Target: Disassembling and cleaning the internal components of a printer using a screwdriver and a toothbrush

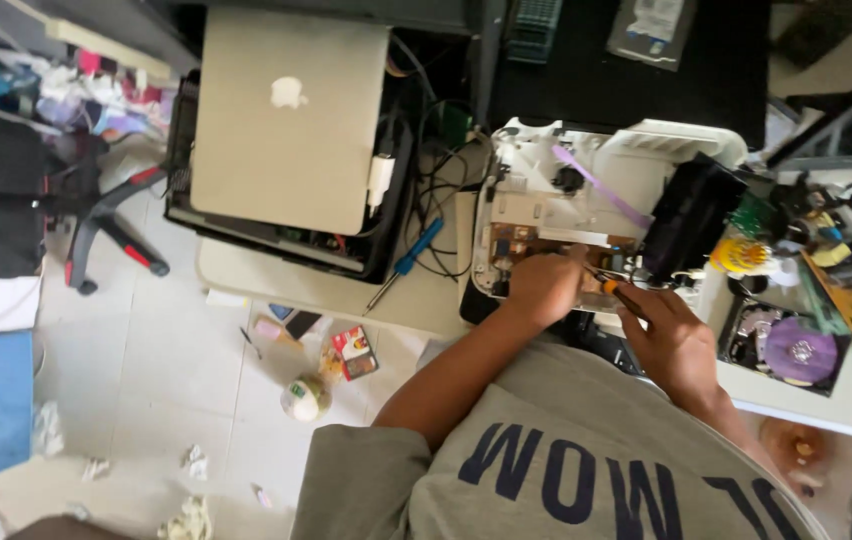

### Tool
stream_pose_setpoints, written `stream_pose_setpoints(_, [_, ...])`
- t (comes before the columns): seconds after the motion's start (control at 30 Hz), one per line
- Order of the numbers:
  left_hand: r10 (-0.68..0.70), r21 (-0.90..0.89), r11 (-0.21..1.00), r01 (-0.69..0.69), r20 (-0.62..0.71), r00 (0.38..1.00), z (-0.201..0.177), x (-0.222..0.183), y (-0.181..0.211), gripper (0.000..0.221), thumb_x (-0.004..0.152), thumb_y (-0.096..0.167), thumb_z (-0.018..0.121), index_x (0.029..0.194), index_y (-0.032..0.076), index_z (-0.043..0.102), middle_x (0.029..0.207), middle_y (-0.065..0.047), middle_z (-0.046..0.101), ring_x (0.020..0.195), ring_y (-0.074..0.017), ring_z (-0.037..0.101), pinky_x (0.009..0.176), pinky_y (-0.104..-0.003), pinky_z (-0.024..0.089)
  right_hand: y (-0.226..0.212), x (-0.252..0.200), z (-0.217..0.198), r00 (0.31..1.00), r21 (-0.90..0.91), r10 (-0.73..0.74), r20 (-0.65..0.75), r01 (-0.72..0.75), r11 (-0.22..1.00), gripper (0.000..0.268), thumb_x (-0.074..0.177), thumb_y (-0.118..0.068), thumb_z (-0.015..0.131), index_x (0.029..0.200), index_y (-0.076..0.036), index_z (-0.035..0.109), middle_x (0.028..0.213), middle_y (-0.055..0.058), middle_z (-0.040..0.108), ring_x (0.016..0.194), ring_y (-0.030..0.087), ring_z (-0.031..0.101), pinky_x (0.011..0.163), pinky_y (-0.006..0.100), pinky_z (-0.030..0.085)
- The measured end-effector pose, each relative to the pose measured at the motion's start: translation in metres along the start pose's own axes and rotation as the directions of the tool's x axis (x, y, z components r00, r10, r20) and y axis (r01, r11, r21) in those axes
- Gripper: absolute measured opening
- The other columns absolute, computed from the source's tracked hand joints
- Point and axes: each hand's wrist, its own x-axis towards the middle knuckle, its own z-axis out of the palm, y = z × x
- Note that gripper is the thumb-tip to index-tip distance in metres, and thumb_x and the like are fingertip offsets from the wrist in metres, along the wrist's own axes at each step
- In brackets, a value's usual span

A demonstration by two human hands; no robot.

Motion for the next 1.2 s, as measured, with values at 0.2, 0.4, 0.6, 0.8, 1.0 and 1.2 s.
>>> stream_pose_setpoints(0.2, [0.075, 0.028, 0.997, -0.072, -0.129, 0.989, 0.064, 0.031, -0.031, 0.055, 0.077, 0.000, 0.070, 0.130, 0.001, 0.055, 0.064, -0.003, 0.066, 0.051, -0.0243, 0.063, 0.035, -0.039, 0.040, 0.008, 0.001, -0.003, 0.991, -0.010, -0.106, 0.087, 0.107, 0.994, 0.032, 0.100, -0.017, 0.071, 0.131, -0.011, 0.075, 0.107, 0.007, 0.073, 0.087, 0.020, 0.072, 0.066, 0.038, 0.057])
stream_pose_setpoints(0.4, [0.036, 0.067, 0.997, -0.035, -0.015, 0.999, 0.054, 0.031, -0.027, 0.064, 0.079, 0.010, 0.076, 0.137, 0.004, 0.050, 0.070, -0.003, 0.064, 0.057, -0.0248, 0.062, 0.040, -0.039, 0.042, 0.005, 0.009, -0.007, 0.996, 0.046, -0.060, 0.072, 0.056, 0.997, 0.026, 0.103, -0.019, 0.070, 0.126, -0.010, 0.077, 0.103, 0.009, 0.071, 0.072, 0.021, 0.066, 0.067, 0.037, 0.052])
stream_pose_setpoints(0.6, [0.024, 0.058, 0.998, -0.020, -0.080, 0.997, 0.058, 0.036, -0.030, 0.039, 0.088, 0.019, 0.059, 0.127, 0.017, 0.061, 0.090, -0.010, 0.076, 0.077, -0.0390, 0.073, 0.056, -0.053, 0.053, 0.009, 0.010, -0.004, 0.995, 0.057, -0.080, 0.064, 0.077, 0.995, 0.025, 0.103, -0.018, 0.071, 0.126, -0.011, 0.077, 0.106, 0.009, 0.072, 0.088, 0.023, 0.070, 0.075, 0.036, 0.054])
stream_pose_setpoints(0.8, [-0.030, -0.027, 0.999, 0.032, 0.093, 0.995, 0.020, 0.028, -0.023, 0.032, 0.099, 0.025, 0.049, 0.128, 0.018, 0.059, 0.093, -0.017, 0.077, 0.093, -0.0392, 0.077, 0.080, -0.051, 0.062, 0.004, 0.014, -0.004, 0.999, 0.130, 0.035, -0.010, -0.034, 0.991, 0.022, 0.090, -0.017, 0.078, 0.111, -0.023, 0.081, 0.086, 0.004, 0.072, 0.072, 0.024, 0.074, 0.061, 0.034, 0.058])
stream_pose_setpoints(1.0, [-0.001, -0.044, 0.999, 0.003, 0.054, 0.999, 0.028, 0.029, -0.030, 0.038, 0.098, 0.031, 0.053, 0.133, 0.017, 0.057, 0.095, -0.020, 0.076, 0.095, -0.0420, 0.075, 0.083, -0.054, 0.060, 0.007, 0.011, -0.003, 0.999, 0.172, 0.034, -0.032, -0.028, 0.985, 0.022, 0.091, -0.016, 0.077, 0.112, -0.021, 0.081, 0.086, 0.003, 0.071, 0.073, 0.023, 0.074, 0.060, 0.033, 0.059])
stream_pose_setpoints(1.2, [0.019, -0.266, 0.961, -0.079, -0.220, 0.975, 0.016, -0.004, -0.051, 0.033, 0.099, 0.029, 0.056, 0.131, 0.019, 0.057, 0.102, -0.020, 0.076, 0.095, -0.0446, 0.074, 0.082, -0.057, 0.058, 0.001, 0.010, -0.006, 1.000, 0.146, 0.016, -0.011, -0.014, 0.989, 0.020, 0.089, -0.017, 0.079, 0.109, -0.019, 0.080, 0.084, 0.007, 0.072, 0.073, 0.031, 0.073, 0.061, 0.041, 0.058])
